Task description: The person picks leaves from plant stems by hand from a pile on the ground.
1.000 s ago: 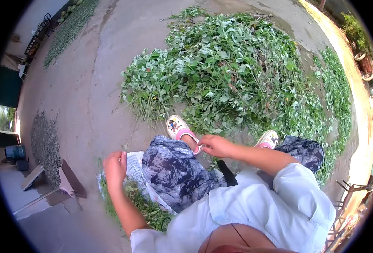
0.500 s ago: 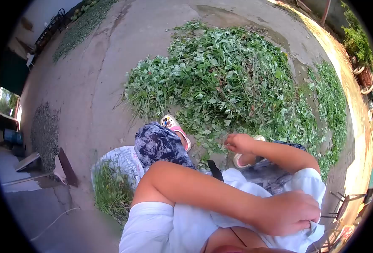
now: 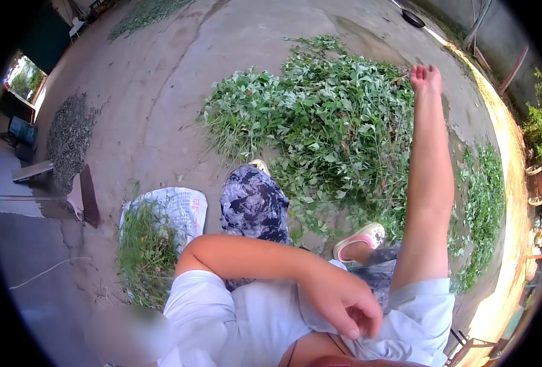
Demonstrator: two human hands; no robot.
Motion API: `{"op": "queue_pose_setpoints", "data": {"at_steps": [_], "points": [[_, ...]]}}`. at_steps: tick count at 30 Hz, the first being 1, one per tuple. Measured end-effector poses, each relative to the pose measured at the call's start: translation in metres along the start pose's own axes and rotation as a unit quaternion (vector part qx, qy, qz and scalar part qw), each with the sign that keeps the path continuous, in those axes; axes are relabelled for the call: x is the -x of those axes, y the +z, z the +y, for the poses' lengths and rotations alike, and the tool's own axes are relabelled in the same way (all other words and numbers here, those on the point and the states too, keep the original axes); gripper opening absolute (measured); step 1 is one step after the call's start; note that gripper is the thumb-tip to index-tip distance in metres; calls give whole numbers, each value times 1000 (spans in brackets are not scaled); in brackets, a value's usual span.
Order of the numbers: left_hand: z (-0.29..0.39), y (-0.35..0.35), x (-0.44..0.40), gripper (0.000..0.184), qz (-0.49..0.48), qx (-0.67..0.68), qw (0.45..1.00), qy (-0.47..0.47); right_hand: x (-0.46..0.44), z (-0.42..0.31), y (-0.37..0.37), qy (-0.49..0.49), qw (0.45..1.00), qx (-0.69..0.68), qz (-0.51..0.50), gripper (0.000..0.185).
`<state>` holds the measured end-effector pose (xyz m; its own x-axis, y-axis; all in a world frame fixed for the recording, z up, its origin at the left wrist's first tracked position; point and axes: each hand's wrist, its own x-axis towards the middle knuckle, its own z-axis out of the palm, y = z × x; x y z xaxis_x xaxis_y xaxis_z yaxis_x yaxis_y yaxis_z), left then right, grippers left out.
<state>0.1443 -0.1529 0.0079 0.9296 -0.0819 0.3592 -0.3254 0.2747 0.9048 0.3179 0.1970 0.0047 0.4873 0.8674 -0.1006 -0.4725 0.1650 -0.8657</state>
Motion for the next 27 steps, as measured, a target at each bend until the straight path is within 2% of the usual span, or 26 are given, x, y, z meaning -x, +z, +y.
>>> {"op": "queue_pose_setpoints", "data": {"at_steps": [1,2,3,4,5,7,8,9,10,12,13,15,16,17,20,22,24,25,27], "points": [[5,-9,22,24,48,-27,998,-7,31,8,38,109,985,-70,-110,17],[12,-20,46,25,95,-53,994,-14,93,15,69,-28,940,90,-328,21],[21,-29,75,25,175,-8,982,-78,154,21,82,-61,852,150,-498,21],[29,-36,102,24,252,36,957,-139,212,24,83,-90,728,204,-648,22],[29,-45,127,24,253,39,957,-139,265,23,77,-60,628,101,-770,26],[13,-66,182,20,508,-2,852,-125,355,39,45,-24,511,-4,-859,32],[2,-76,208,18,621,-24,775,-117,393,55,23,56,480,-48,-874,31],[-12,-85,233,18,666,-37,733,-134,414,66,13,134,444,-91,-881,30],[-26,-93,257,18,708,-50,688,-152,421,71,12,134,446,-91,-880,30],[-53,-98,307,18,737,-48,640,-213,426,84,16,180,441,-32,-879,27],[-66,-100,329,18,736,-46,641,-212,420,82,18,182,441,-30,-878,27],[-92,-102,368,22,721,-113,593,-339,401,68,20,294,434,-76,-848,15],[-106,-108,390,22,719,-111,595,-341,389,63,21,334,426,-96,-835,16],[-121,-117,410,25,691,-156,590,-389,382,65,21,345,422,-102,-832,17],[-157,-163,429,33,607,-235,578,-492,367,84,19,328,414,-102,-843,21],[-179,-202,411,35,593,-309,563,-486,359,100,16,307,416,-96,-851,24],[-205,-240,398,34,620,-372,479,-498,349,114,10,290,423,-92,-854,27],[-206,-254,391,34,618,-370,483,-498,344,118,6,284,427,-90,-854,28],[-202,-273,382,30,710,-376,359,-475,329,125,-2,270,439,-86,-853,31]]}}
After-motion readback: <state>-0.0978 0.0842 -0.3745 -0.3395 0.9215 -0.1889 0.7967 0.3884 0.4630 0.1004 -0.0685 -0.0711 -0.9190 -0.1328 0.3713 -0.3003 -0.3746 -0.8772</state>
